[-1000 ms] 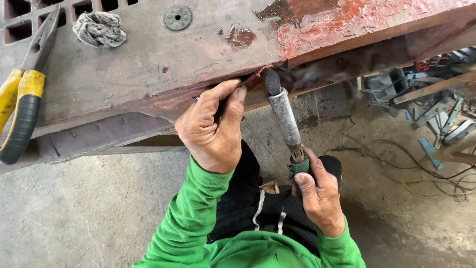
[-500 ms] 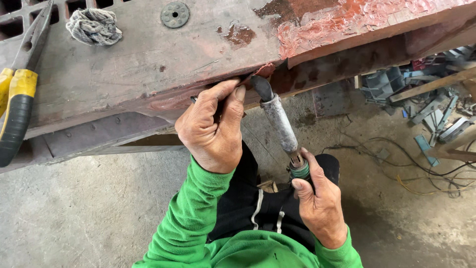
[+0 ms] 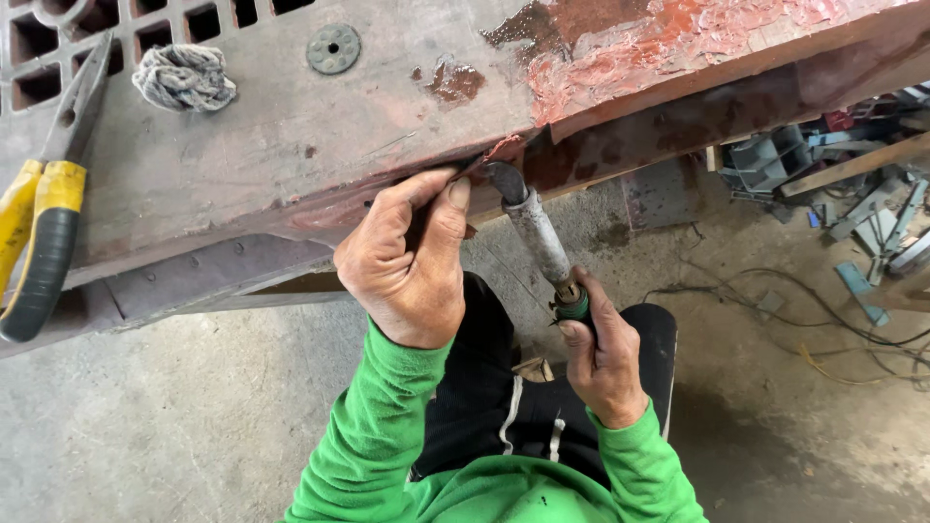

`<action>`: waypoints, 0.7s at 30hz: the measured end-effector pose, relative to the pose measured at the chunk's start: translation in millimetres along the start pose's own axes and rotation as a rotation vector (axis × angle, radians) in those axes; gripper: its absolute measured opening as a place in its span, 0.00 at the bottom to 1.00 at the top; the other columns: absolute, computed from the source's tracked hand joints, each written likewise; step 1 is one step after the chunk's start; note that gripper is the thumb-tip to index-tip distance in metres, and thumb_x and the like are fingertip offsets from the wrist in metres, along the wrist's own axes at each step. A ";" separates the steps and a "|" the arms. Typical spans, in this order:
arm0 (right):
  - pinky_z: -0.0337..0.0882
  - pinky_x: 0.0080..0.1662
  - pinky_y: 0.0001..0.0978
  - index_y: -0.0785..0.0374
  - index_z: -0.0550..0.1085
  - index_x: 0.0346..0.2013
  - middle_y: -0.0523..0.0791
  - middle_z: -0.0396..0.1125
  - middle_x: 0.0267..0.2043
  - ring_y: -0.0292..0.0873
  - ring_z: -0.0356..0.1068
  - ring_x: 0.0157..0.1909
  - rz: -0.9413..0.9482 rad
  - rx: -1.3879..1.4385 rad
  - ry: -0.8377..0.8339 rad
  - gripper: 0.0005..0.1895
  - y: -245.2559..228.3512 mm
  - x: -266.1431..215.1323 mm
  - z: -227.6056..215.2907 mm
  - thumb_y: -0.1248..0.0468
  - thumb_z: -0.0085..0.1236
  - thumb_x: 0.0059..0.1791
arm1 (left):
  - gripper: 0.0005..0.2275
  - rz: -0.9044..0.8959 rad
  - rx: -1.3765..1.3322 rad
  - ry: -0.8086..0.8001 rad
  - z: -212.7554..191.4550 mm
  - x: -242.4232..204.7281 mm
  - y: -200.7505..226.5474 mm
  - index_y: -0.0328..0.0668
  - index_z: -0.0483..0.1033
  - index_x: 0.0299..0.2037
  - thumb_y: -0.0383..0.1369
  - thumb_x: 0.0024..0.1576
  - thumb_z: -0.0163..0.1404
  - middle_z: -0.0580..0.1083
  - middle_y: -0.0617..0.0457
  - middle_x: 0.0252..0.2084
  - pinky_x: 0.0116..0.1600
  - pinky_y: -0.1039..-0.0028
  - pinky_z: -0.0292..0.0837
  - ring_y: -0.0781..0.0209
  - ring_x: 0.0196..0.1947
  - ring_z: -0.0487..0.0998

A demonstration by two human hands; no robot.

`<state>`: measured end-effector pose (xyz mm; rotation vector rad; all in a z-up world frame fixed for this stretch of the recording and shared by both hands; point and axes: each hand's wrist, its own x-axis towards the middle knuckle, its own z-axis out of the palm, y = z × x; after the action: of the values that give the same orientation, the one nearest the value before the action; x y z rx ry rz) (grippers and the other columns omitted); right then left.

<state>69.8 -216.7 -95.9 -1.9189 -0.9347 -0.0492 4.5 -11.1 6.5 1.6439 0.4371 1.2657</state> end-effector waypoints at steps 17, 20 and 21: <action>0.74 0.44 0.28 0.73 0.62 0.69 0.49 0.71 0.42 0.36 0.73 0.39 -0.018 0.116 0.018 0.26 15.3 -3.1 10.7 0.64 0.51 0.58 | 0.04 -0.100 -0.070 -0.008 1.2 -2.8 -3.9 0.31 0.79 0.47 0.23 0.65 0.59 0.79 0.53 0.37 0.37 0.80 0.79 0.72 0.32 0.78; 0.73 0.39 0.25 0.73 0.62 0.69 0.46 0.70 0.37 0.34 0.69 0.33 0.057 0.144 0.004 0.26 16.0 -3.7 10.6 0.64 0.51 0.57 | 0.04 -0.109 -0.078 -0.009 1.4 -2.6 -3.7 0.31 0.79 0.47 0.23 0.64 0.59 0.79 0.52 0.38 0.38 0.79 0.80 0.72 0.33 0.78; 0.72 0.37 0.25 0.73 0.63 0.69 0.46 0.70 0.36 0.34 0.68 0.32 0.078 0.146 0.000 0.27 16.1 -3.5 10.4 0.64 0.51 0.57 | 0.04 -0.111 -0.078 -0.010 1.5 -2.3 -3.8 0.31 0.79 0.47 0.23 0.64 0.59 0.79 0.52 0.38 0.38 0.79 0.80 0.71 0.33 0.78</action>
<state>73.8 -214.6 -114.9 -1.8180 -0.8400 0.0635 5.9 -11.8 2.1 1.5386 0.4613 1.1773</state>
